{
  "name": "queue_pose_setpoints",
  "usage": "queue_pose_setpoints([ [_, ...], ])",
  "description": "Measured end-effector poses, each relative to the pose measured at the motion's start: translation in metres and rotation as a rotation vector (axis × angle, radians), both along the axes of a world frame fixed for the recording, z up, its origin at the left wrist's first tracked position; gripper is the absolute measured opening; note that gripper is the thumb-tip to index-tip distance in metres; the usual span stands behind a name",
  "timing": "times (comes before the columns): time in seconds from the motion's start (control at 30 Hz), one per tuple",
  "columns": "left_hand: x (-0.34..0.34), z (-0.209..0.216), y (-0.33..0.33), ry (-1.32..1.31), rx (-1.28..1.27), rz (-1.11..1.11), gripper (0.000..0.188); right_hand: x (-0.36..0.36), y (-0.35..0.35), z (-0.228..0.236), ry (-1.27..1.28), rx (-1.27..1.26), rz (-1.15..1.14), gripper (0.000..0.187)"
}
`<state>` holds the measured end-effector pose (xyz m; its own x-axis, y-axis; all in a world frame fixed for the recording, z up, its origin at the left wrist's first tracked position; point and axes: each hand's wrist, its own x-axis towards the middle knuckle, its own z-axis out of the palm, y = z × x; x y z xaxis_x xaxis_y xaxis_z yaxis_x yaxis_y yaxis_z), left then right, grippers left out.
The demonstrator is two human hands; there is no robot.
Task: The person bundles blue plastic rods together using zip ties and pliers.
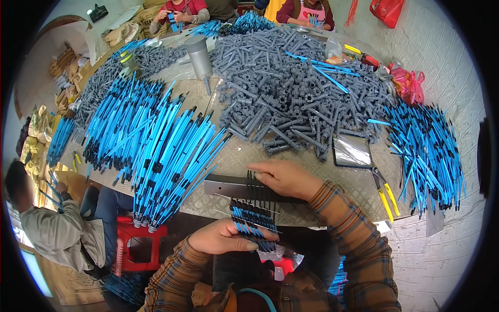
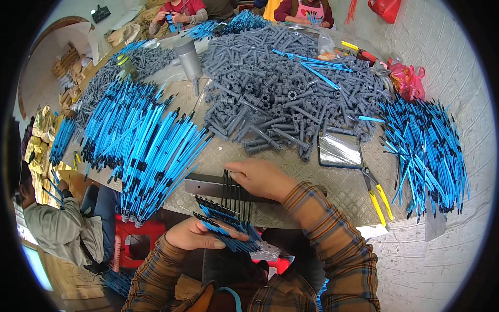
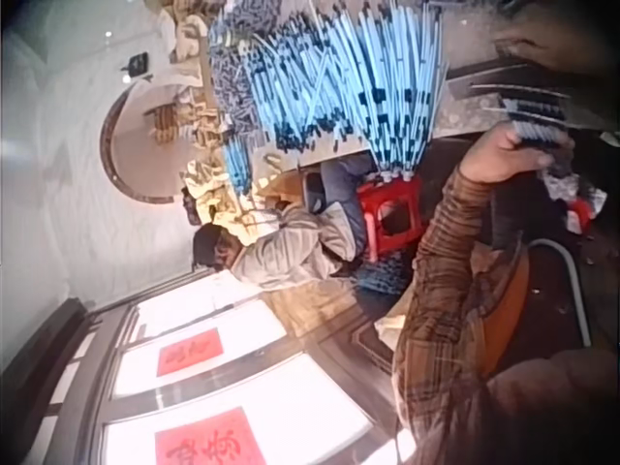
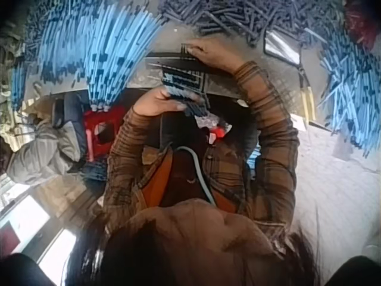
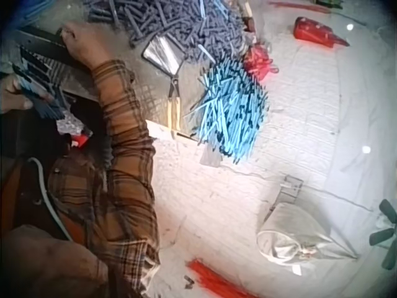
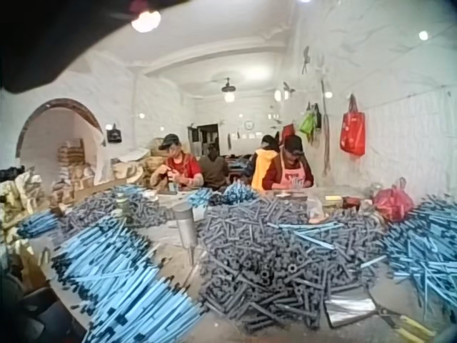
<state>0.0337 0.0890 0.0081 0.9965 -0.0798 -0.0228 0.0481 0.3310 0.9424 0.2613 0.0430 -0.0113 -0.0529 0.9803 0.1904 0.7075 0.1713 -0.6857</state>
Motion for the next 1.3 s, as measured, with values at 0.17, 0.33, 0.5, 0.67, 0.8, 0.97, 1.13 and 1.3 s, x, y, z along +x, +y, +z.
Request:
queue_pose_setpoints([
  [0.17,0.0,0.004,-0.002,0.012,-0.004,0.022,0.03,-0.005,0.002,0.001,-0.017,-0.002,-0.063,0.024],
  [0.33,-0.005,0.001,-0.003,0.023,0.063,0.056,0.03,-0.004,-0.019,0.013,-0.12,-0.07,-0.205,0.018],
  [0.5,-0.002,0.008,-0.002,0.054,0.009,0.092,0.026,0.003,-0.028,0.025,-0.486,0.024,0.051,0.025],
  [0.67,-0.004,0.003,-0.005,0.076,0.02,0.078,0.026,0.019,-0.029,0.03,-0.58,0.282,0.323,0.025],
  [0.8,-0.006,-0.001,-0.007,0.069,0.043,0.061,0.027,0.016,-0.034,0.042,-0.704,0.173,0.514,0.029],
  [0.97,-0.041,0.001,-0.032,0.178,0.099,-0.04,0.029,-0.023,-0.063,0.06,-0.916,0.167,0.407,0.027],
  [1.13,-0.096,0.007,-0.07,0.606,-0.019,-0.099,0.027,-0.08,-0.13,0.011,-0.684,-0.106,0.357,0.012],
  [1.3,-0.11,0.055,-0.098,0.871,0.152,-0.043,0.023,-0.118,-0.165,-0.05,-0.155,-0.325,0.427,0.027],
])
